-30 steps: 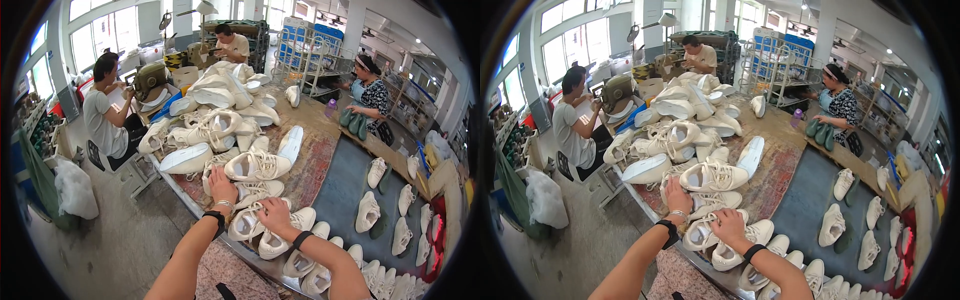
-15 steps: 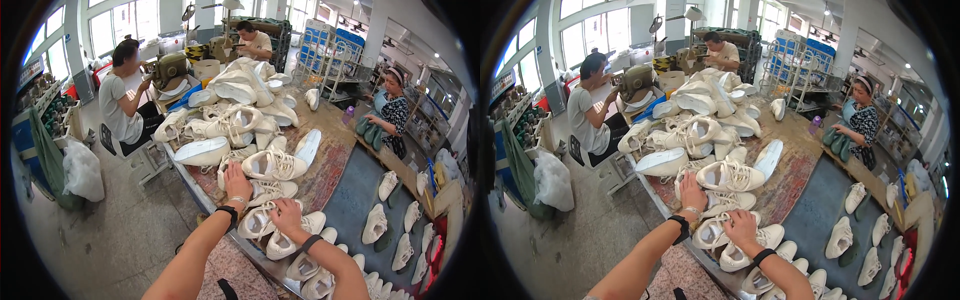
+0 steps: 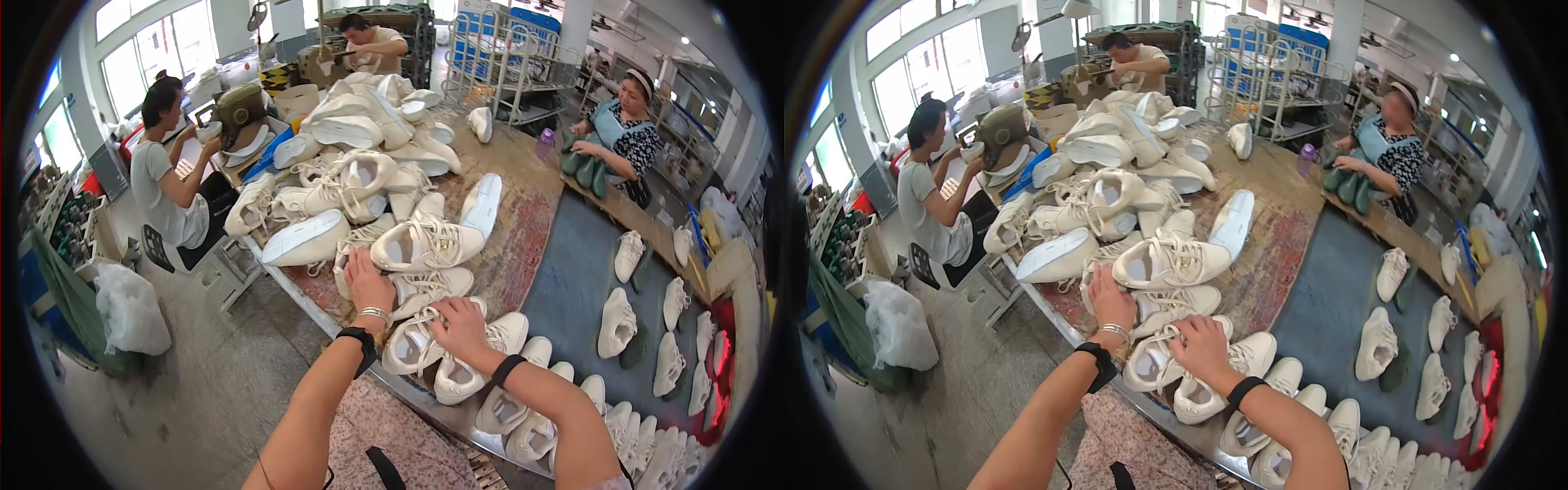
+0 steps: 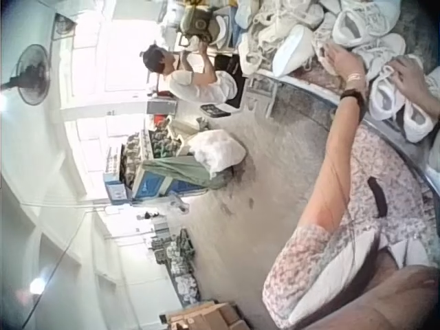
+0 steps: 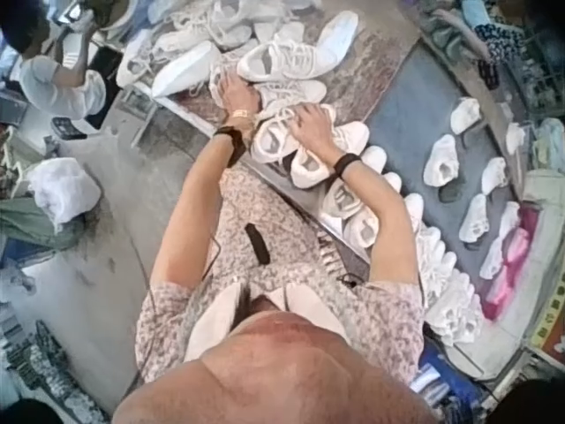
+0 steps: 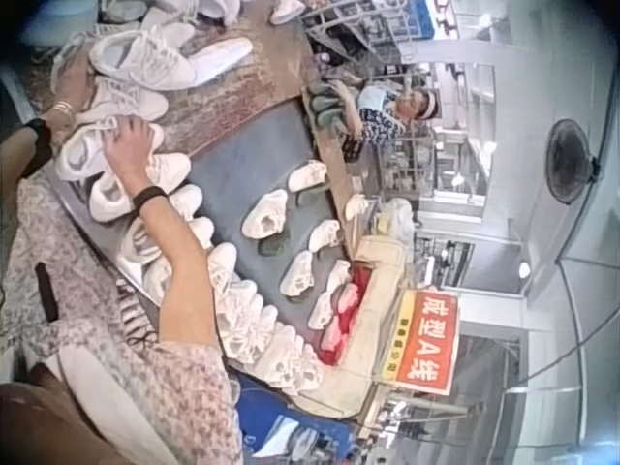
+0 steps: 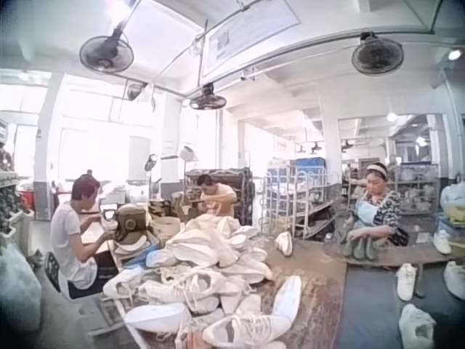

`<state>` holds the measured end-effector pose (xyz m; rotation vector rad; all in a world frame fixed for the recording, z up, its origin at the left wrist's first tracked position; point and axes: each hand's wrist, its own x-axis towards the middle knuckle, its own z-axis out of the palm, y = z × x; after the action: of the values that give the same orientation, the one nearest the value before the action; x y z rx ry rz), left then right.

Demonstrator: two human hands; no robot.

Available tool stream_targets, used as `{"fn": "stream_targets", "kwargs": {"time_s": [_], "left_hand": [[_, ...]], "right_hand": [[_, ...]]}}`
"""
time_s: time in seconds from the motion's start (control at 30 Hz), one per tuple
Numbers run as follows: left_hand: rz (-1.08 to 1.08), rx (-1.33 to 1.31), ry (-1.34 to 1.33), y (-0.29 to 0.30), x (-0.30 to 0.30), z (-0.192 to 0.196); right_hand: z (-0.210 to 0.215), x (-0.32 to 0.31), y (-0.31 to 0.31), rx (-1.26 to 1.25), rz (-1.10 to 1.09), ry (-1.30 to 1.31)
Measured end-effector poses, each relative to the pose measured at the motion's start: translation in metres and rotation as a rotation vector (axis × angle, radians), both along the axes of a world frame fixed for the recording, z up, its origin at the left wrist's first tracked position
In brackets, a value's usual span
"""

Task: Sorting and placing white sneakers from a pile onto a conveyor belt in a shoe factory.

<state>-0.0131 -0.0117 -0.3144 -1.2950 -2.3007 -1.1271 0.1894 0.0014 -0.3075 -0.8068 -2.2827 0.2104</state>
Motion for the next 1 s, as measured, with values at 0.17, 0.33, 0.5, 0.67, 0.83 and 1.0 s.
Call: {"fn": "stream_targets", "kwargs": {"time_s": [0.17, 0.33, 0.5, 0.67, 0.83, 1.0], "left_hand": [[-0.035, 0.073, -0.029, 0.001, -0.006, -0.010], [-0.040, 0.086, -0.053, 0.001, -0.006, -0.010], [-0.049, 0.060, -0.042, 0.001, -0.004, -0.008], [-0.033, 0.066, -0.039, -0.001, -0.004, -0.009], [-0.042, 0.052, -0.005, -0.003, -0.003, -0.004], [-0.036, 0.012, 0.044, -0.001, -0.004, -0.007]], "right_hand": [[0.001, 0.001, -0.001, -0.050, -0.005, -0.030], [-0.001, -0.001, -0.001, -0.019, -0.007, -0.010], [-0.004, 0.001, 0.000, -0.010, -0.015, 0.002], [-0.005, 0.000, 0.000, -0.005, -0.004, 0.001], [-0.004, -0.001, -0.002, -0.003, -0.005, -0.005], [-0.005, 0.000, 0.000, -0.005, -0.001, -0.017]]}}
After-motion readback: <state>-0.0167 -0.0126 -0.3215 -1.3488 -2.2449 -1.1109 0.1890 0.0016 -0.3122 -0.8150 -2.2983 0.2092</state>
